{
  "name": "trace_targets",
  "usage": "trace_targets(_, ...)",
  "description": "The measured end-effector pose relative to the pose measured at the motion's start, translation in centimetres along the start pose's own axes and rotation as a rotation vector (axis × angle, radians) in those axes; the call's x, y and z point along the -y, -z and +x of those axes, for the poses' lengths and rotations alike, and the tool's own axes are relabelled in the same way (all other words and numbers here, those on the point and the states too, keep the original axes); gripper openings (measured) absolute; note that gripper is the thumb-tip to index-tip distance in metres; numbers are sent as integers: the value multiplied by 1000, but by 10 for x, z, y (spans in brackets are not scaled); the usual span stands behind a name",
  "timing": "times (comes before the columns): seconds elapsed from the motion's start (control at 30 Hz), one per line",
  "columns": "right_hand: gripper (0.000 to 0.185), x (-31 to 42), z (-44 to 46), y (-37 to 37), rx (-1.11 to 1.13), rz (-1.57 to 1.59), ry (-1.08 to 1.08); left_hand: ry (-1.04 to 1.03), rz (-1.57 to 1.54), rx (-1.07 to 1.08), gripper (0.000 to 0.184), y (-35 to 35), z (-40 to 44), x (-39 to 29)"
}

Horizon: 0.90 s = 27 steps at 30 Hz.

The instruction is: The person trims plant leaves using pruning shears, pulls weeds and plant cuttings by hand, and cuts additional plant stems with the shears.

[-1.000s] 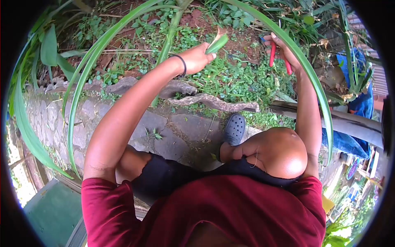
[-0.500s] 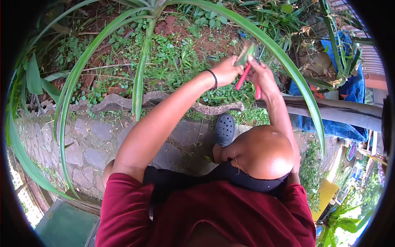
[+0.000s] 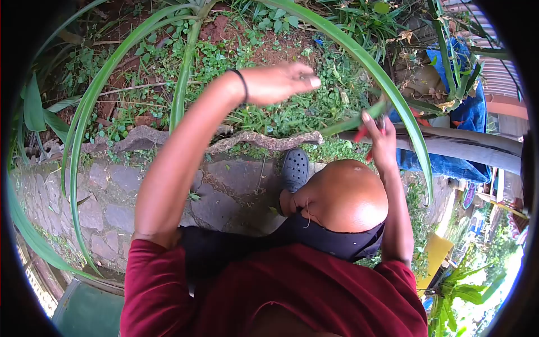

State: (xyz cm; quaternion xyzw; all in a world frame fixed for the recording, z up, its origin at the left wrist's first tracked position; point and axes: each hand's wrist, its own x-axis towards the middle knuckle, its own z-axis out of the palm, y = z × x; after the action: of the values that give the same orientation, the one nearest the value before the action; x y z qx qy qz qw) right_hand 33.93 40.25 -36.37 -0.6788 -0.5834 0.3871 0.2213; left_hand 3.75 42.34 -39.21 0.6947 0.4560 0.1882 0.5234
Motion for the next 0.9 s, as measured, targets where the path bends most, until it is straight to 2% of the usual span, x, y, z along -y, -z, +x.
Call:
trace_targets(0.1, 30, -40, -32, 33, 11, -76, 59, -57, -93, -133, 59, 24, -18, 6)
trace_targets(0.13, 18, -66, -37, 47, 11, -85, 108, -74, -52, -162, 57, 31, -22, 10)
trace_targets(0.2, 18, -77, -68, 62, -17, 24, 45, -31, -59, -203, 57, 38, -33, 14)
trace_targets(0.23, 18, -79, -84, 66, -73, -25, 47, -24, -70, -213, 57, 40, -35, 18)
trace_targets(0.3, 13, -119, -104, 97, 28, -324, 13, 14, -11, -199, 59, 45, -38, 31)
trace_targets(0.33, 15, -166, -112, 117, 75, -431, 123, 45, 58, -183, 61, 47, -39, 37)
trace_targets(0.37, 18, -193, -127, 137, 99, -559, 40, 49, 56, -186, 61, 47, -41, 41)
trace_targets(0.43, 26, -251, -152, 181, 186, -827, -199, 105, 339, -286, 58, 49, -45, 50)
trace_targets(0.47, 30, -261, -167, 191, 184, -1057, -292, 150, 349, -246, 62, 49, -48, 52)
trace_targets(0.5, 30, -265, -174, 190, 191, -1058, -290, 157, 346, -245, 62, 43, -51, 52)
trace_targets(0.57, 42, -274, -182, 187, 213, -1023, -390, 363, 601, -122, 78, 21, -50, 49)
trace_targets(0.6, 50, -290, -180, 183, 311, -987, -458, 424, 588, -19, 91, 10, -43, 50)
trace_targets(0.63, 58, -305, -173, 177, 411, -947, -518, 421, 656, -14, 92, -9, -38, 52)
trace_targets(0.67, 58, -293, -166, 166, 408, -943, -504, 394, 668, 38, 93, -18, -30, 53)
trace_targets(0.7, 55, -267, -171, 135, 405, -945, -436, 302, 676, -19, 91, -31, -23, 62)
trace_targets(0.73, 52, -256, -152, 154, 416, -949, -369, 197, 710, -67, 82, -42, -14, 75)
trace_targets(0.77, 48, -214, -145, 82, 429, -948, -303, 93, 743, -112, 74, -50, -6, 89)
trace_targets(0.8, 45, -193, -146, 68, 431, -946, -242, 101, 744, -113, 74, -59, -2, 100)
trace_targets(0.87, 39, -146, -149, 36, 423, -936, -115, 8, 800, -123, 41, -67, 5, 111)
trace_targets(0.9, 35, -123, -150, 19, 414, -928, -50, 9, 809, -128, 41, -63, 7, 102)
